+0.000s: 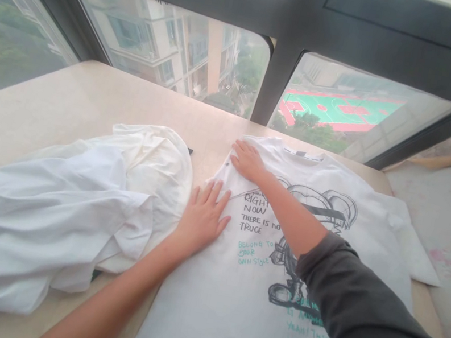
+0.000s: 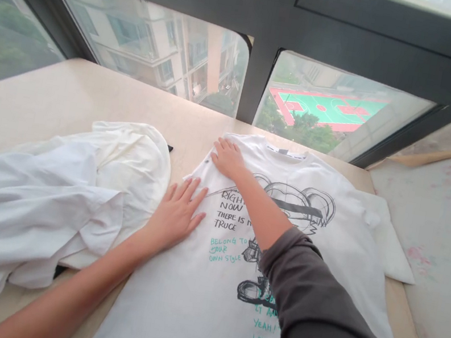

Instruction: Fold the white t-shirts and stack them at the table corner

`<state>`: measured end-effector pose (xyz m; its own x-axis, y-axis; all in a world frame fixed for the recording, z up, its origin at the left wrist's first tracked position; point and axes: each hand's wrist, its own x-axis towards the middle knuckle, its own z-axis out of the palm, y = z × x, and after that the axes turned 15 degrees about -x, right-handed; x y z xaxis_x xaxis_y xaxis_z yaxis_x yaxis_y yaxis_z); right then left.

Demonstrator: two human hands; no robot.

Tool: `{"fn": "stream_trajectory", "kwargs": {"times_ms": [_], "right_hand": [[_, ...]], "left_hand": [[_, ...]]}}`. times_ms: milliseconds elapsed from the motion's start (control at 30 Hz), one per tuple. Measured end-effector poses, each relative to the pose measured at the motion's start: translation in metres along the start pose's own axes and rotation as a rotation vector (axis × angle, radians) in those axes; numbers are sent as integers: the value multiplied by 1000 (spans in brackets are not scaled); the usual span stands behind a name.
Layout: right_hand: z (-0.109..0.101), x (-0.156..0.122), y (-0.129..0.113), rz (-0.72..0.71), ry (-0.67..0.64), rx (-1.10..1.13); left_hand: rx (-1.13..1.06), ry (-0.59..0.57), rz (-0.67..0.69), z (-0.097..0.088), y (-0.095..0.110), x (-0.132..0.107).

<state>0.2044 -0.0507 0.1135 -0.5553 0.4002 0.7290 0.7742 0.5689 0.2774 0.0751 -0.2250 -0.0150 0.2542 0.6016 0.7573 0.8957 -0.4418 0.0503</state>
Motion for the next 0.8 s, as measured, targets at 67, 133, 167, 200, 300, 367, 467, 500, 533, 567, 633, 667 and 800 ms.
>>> {"fn": "stream_trajectory", "kwargs": {"times_ms": [67, 133, 167, 200, 300, 367, 467, 500, 533, 567, 633, 667, 800], "right_hand": [[6, 4, -2, 21, -26, -21], [8, 5, -1, 29, -36, -27], [6, 5, -1, 33, -42, -28], [4, 3, -1, 39, -46, -28], [-7, -11, -6, 68, -9, -12], [-16, -33, -8, 56, 38, 15], [-33, -87, 1, 38, 99, 86], [-40, -110, 11, 62, 123, 115], [-47, -133, 24, 107, 150, 140], [-56, -157, 41, 175, 182, 159], [-76, -206, 83, 382, 256, 164], [-86, -229, 107, 522, 295, 151], [-121, -302, 193, 1066, 284, 27]], "left_hand": [[-9, -5, -17, 6, -3, -5], [2, -7, -31, 7, -3, -7], [13, -4, -37, 6, -2, -7], [24, 0, -41, 4, 0, -8], [58, 7, -50, -1, 13, -18], [82, 5, -44, -5, 24, -34], [126, 3, 6, -7, 39, -69], [145, 5, 31, -8, 43, -83], [166, 10, 59, -7, 48, -97], [186, 20, 89, -7, 53, -110], [220, 49, 149, -3, 63, -138], [233, 63, 179, 1, 69, -151], [266, 84, 305, 25, 87, -195]]}}
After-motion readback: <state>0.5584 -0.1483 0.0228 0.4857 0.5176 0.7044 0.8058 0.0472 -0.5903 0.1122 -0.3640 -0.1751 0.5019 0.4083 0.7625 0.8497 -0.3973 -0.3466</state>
